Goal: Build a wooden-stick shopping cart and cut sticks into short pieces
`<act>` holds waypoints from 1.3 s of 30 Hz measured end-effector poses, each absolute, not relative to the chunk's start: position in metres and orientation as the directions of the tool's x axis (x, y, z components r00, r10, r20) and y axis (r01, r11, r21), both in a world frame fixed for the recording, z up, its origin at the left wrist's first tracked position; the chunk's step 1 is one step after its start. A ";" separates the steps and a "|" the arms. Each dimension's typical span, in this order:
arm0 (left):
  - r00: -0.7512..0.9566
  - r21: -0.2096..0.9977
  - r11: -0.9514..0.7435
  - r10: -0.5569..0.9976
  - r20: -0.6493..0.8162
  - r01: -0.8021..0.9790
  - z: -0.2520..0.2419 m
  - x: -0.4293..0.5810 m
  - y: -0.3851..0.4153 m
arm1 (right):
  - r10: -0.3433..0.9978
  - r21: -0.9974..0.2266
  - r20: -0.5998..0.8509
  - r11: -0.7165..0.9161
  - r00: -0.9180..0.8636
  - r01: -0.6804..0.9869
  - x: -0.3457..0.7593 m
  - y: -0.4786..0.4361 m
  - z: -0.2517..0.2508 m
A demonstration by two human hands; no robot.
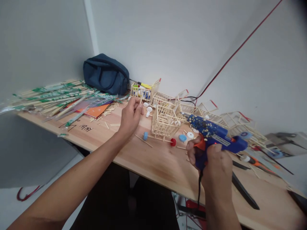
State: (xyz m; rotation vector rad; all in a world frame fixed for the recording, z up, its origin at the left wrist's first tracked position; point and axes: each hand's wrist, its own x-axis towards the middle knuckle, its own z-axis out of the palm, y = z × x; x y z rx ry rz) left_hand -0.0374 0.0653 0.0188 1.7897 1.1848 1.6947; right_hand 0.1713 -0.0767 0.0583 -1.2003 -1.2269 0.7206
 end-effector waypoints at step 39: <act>-0.113 0.754 -0.564 0.770 0.627 0.337 0.013 -0.038 0.072 | 0.824 -0.652 0.479 0.101 0.304 0.752 0.202 -0.098 0.059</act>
